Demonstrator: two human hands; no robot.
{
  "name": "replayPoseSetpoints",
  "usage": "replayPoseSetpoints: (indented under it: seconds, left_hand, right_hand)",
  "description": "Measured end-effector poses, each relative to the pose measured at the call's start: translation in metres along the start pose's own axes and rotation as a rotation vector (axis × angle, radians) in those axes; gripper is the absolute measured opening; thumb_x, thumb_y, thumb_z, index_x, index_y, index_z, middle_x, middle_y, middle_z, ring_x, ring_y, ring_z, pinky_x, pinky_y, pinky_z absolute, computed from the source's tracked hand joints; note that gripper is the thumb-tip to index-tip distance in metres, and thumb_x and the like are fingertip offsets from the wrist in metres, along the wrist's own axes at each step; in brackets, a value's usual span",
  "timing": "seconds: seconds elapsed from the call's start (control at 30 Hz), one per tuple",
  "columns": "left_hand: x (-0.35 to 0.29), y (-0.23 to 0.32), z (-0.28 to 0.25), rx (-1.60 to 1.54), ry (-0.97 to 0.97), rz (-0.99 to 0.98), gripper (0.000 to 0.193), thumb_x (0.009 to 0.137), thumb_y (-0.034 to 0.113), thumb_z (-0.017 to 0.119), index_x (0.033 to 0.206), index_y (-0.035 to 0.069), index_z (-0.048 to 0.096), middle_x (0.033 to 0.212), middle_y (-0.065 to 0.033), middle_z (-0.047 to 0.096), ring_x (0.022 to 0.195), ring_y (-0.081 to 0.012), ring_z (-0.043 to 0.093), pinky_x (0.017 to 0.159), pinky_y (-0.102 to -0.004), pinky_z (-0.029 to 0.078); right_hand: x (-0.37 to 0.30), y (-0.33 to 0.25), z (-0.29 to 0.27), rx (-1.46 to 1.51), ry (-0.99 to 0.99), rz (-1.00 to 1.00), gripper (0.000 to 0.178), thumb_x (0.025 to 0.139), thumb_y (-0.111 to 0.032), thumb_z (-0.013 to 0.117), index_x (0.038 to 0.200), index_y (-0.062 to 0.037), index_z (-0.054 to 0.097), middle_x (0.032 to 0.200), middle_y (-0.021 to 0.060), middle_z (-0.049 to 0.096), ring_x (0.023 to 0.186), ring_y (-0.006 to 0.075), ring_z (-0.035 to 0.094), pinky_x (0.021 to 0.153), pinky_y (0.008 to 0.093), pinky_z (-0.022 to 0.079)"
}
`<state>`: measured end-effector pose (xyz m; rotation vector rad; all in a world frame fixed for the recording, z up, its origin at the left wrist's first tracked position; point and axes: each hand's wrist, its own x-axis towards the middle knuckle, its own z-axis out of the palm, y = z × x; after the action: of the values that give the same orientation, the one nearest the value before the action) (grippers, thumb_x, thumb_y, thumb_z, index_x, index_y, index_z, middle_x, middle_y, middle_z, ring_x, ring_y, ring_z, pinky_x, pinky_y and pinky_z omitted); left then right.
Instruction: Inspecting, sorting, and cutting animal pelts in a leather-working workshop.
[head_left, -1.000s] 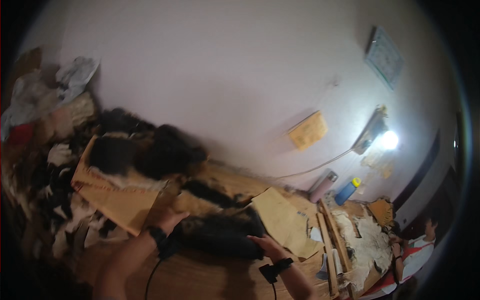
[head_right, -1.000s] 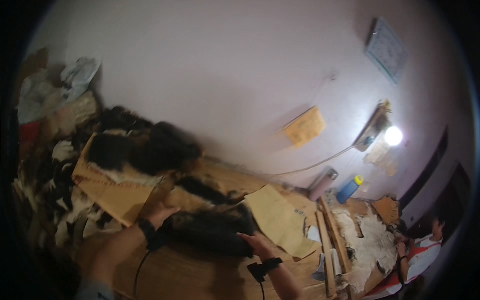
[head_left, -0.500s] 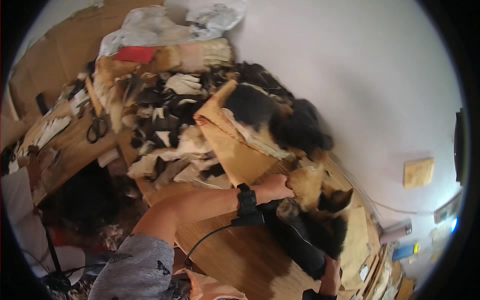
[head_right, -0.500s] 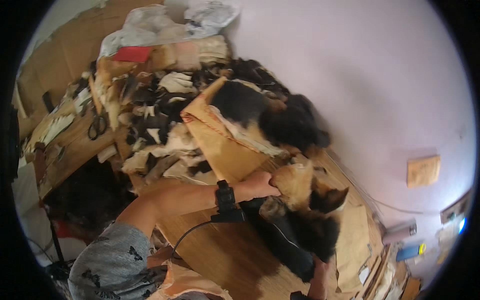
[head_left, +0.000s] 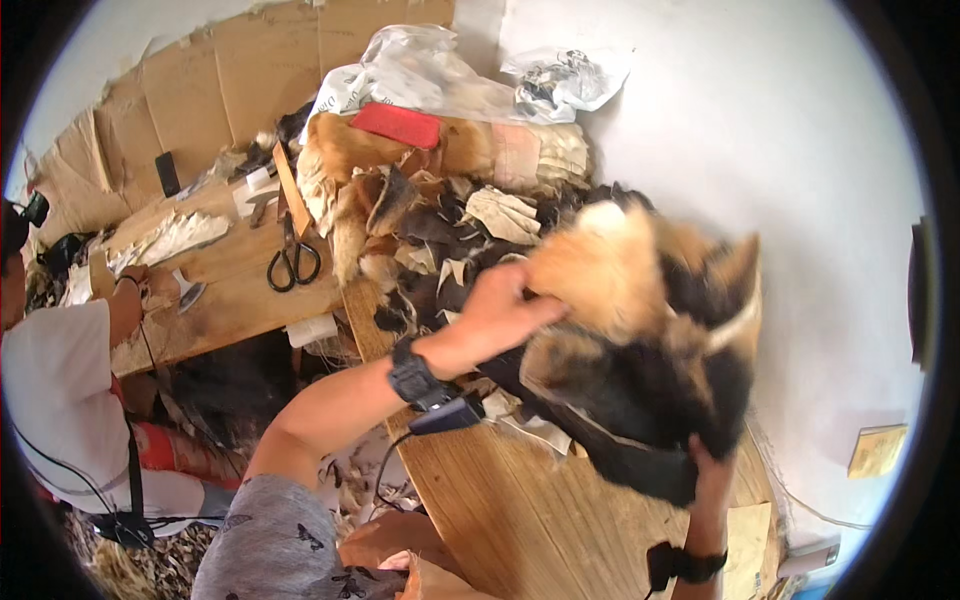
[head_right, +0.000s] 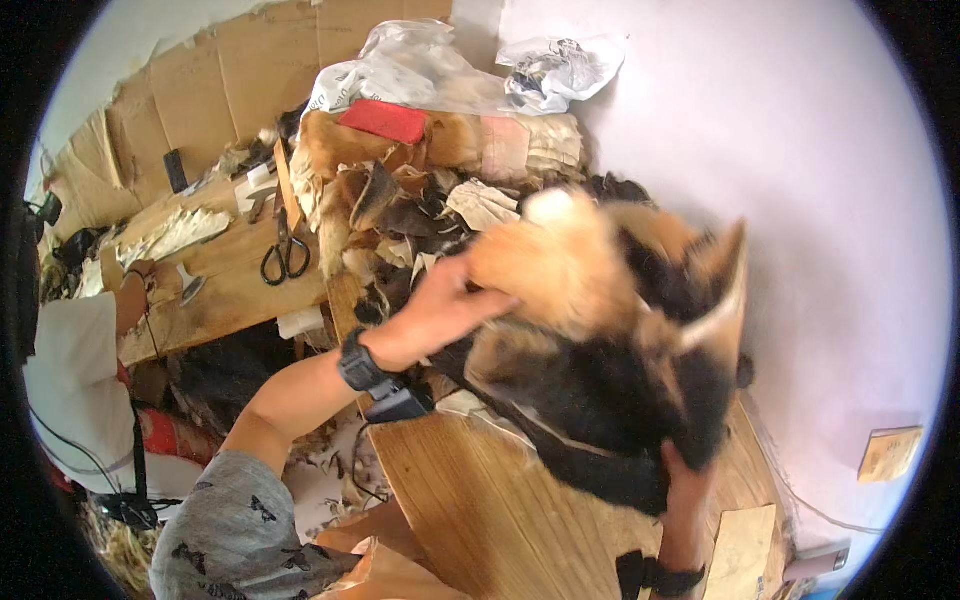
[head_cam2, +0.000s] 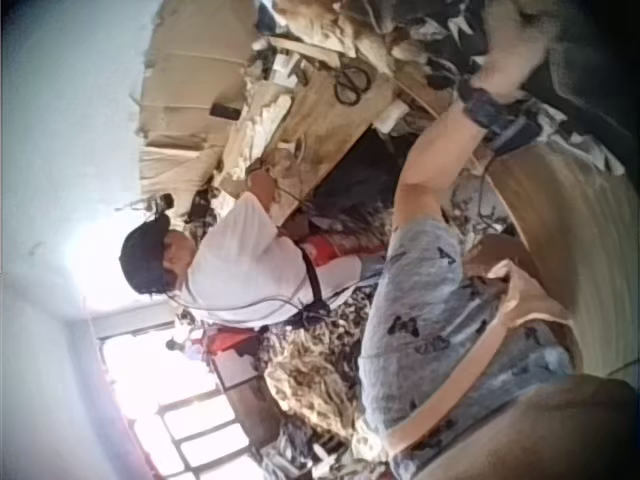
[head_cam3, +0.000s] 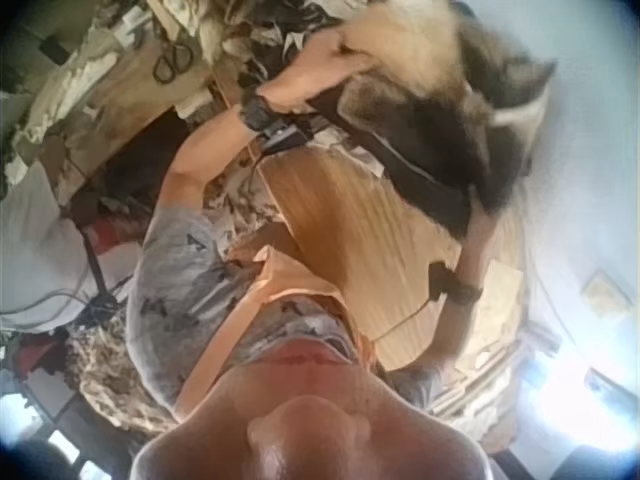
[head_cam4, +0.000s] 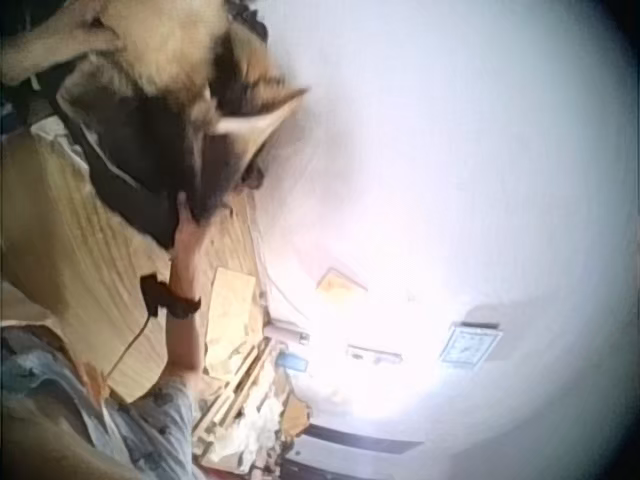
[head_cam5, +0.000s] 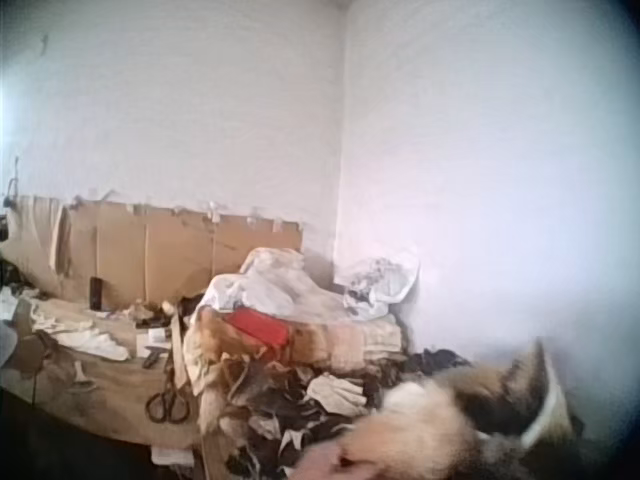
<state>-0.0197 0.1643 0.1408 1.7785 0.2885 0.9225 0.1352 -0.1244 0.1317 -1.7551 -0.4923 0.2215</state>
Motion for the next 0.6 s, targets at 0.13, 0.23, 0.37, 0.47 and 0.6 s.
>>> replayPoseSetpoints:
  seconds: [0.13,0.23,0.37,0.47,0.6]
  left_hand:
    - [0.016,-0.020,-0.066,-0.015,0.192,0.082,0.030,0.074,0.005,0.060,0.103,-0.001,0.057,0.091,-0.0050,0.064,0.082,-0.0086,0.056,0.075,-0.0249,0.045]
    - [0.035,-0.031,-0.115,0.145,0.296,0.128,0.033,0.075,0.005,0.061,0.106,-0.001,0.056,0.093,-0.0054,0.063,0.084,-0.0086,0.056,0.076,-0.0243,0.045]
    - [0.084,-0.039,-0.163,0.255,0.487,0.289,0.039,0.075,0.007,0.060,0.112,-0.001,0.052,0.093,-0.0065,0.063,0.084,-0.0119,0.058,0.075,-0.0251,0.045]
    - [0.109,-0.062,-0.204,0.541,0.684,0.211,0.049,0.075,0.012,0.061,0.119,0.000,0.045,0.096,-0.0111,0.062,0.087,-0.0205,0.059,0.077,-0.0300,0.045]
    - [0.109,-0.133,-0.257,0.949,0.909,-0.113,0.076,0.072,0.022,0.064,0.132,0.002,0.023,0.111,-0.0207,0.053,0.101,-0.0346,0.053,0.085,-0.0394,0.041]
  right_hand:
    - [0.067,-0.017,0.080,-0.062,-0.199,-0.109,0.038,0.073,-0.011,0.067,0.106,0.0012,0.054,0.098,0.0069,0.060,0.089,0.0173,0.054,0.079,0.0287,0.041]
    - [0.102,-0.046,0.149,0.086,-0.355,-0.119,0.038,0.074,-0.013,0.066,0.107,0.0014,0.054,0.098,0.0089,0.060,0.089,0.0191,0.055,0.079,0.0305,0.042]
    - [0.157,-0.074,0.208,-0.283,-0.186,-0.507,0.050,0.080,-0.030,0.059,0.119,-0.0019,0.045,0.098,0.0161,0.060,0.091,0.0259,0.057,0.079,0.0345,0.043]
    - [0.139,-0.084,0.232,-0.307,-0.205,-0.544,0.060,0.082,-0.038,0.053,0.128,-0.0049,0.034,0.089,0.0171,0.061,0.083,0.0291,0.059,0.076,0.0362,0.044]
    - [0.088,-0.065,0.217,-0.421,-0.452,-0.621,0.046,0.083,-0.030,0.051,0.122,-0.0068,0.041,0.068,0.0205,0.058,0.064,0.0363,0.058,0.058,0.0385,0.045]
